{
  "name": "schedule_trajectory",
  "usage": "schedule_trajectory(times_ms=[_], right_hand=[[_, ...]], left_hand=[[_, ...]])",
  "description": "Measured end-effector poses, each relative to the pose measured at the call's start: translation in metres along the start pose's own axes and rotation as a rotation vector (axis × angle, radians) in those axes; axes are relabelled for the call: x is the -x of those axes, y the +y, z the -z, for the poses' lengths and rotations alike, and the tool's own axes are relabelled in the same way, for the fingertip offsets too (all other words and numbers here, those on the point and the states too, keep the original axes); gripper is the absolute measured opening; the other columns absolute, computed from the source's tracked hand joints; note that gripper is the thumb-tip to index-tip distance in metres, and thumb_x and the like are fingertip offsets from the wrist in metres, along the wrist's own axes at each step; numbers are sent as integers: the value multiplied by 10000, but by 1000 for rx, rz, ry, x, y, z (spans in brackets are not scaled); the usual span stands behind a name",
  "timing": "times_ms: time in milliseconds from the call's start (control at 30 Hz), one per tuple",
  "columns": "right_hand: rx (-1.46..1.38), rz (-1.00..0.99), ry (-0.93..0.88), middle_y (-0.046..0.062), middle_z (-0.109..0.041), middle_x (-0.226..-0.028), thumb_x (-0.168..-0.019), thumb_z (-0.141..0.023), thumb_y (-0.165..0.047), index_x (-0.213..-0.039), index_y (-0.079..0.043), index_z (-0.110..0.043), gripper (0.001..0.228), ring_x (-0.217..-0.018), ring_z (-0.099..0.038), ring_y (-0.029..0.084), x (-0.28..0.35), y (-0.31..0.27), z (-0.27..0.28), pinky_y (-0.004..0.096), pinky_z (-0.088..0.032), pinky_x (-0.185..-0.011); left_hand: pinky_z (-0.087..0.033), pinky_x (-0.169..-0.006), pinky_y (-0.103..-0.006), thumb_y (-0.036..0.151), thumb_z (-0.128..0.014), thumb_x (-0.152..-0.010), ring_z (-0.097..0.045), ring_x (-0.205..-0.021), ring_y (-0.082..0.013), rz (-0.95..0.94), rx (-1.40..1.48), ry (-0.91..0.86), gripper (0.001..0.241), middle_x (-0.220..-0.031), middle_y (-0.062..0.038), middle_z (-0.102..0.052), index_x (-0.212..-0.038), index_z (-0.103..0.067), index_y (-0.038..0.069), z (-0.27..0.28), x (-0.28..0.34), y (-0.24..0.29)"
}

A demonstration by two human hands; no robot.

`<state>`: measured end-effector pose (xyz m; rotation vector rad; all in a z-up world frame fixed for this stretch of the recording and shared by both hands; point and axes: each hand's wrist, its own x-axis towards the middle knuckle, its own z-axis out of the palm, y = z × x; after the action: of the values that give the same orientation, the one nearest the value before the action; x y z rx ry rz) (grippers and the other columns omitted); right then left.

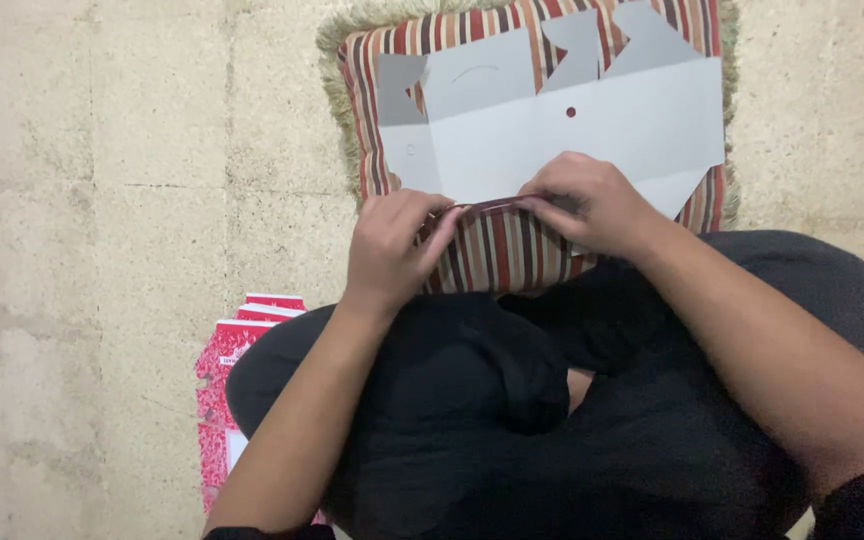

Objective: Folding a flat cardboard cutout into a small box by bending flaps and tucking them into place.

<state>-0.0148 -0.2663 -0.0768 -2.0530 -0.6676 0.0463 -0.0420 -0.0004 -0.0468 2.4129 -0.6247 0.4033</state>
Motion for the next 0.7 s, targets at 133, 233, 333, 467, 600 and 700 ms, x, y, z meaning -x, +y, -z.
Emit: schedule_trajectory(times_ms=[133, 233, 333, 467, 600, 700], right_hand=[[-2, -15, -49, 91, -774, -860, -948, -718, -80, -1004, -87, -789, 90, -902, -723, 282, -4, 3, 2, 418, -551, -878], [4, 23, -32, 72, -773, -886, -954, -734, -114, -1006, -84, -774, 72, -935, -721, 288, -1, 11, -1, 422, -561, -874], [38, 24, -39, 96, -758, -871, -966, -730, -150, -1001, -64, -764, 99, -910, -710, 302, -2, 13, -2, 432, -572, -856], [-7, -69, -62, 96, -773, -850, -938, -732, -110, -984, -73, -779, 75, -889, -723, 297, -5, 11, 1, 428, -560, -862], [-9, -68, -28, 88, -766, -854, -940, -749, -125, -1001, -73, -773, 84, -875, -718, 292, -3, 16, -1, 414, -561, -850], [-31, -95, -32, 91, -765, -841, -937, -740, -109, -988, -65, -775, 75, -853, -718, 294, -4, 11, 1, 411, -557, -834]], left_hand=[[-525, -697, -337, 197, -796, -901, -680, -771, -219, -50, 31, 61, 118, -892, 1, -666, -1008, -750, 183, -4, -7, -2], [-532, -703, -327, 206, -785, -906, -700, -796, -193, -102, -9, 107, 131, -980, 8, -698, -1036, -767, 199, -8, -13, 2], [-502, -683, -303, 222, -773, -931, -716, -802, -188, -124, -56, 70, 127, -904, -10, -724, -1053, -774, 186, -10, -19, 6], [-472, -686, -295, 221, -766, -931, -690, -738, -178, -101, -60, 44, 123, -812, -12, -725, -1042, -765, 170, -13, -24, 7], [-454, -691, -293, 226, -756, -911, -677, -697, -153, -132, -89, 156, 67, -768, 42, -705, -964, -734, 192, -27, -14, -2], [-439, -699, -278, 246, -739, -925, -661, -655, -123, -102, -81, 151, 61, -718, 66, -700, -942, -718, 192, -26, -10, -4]])
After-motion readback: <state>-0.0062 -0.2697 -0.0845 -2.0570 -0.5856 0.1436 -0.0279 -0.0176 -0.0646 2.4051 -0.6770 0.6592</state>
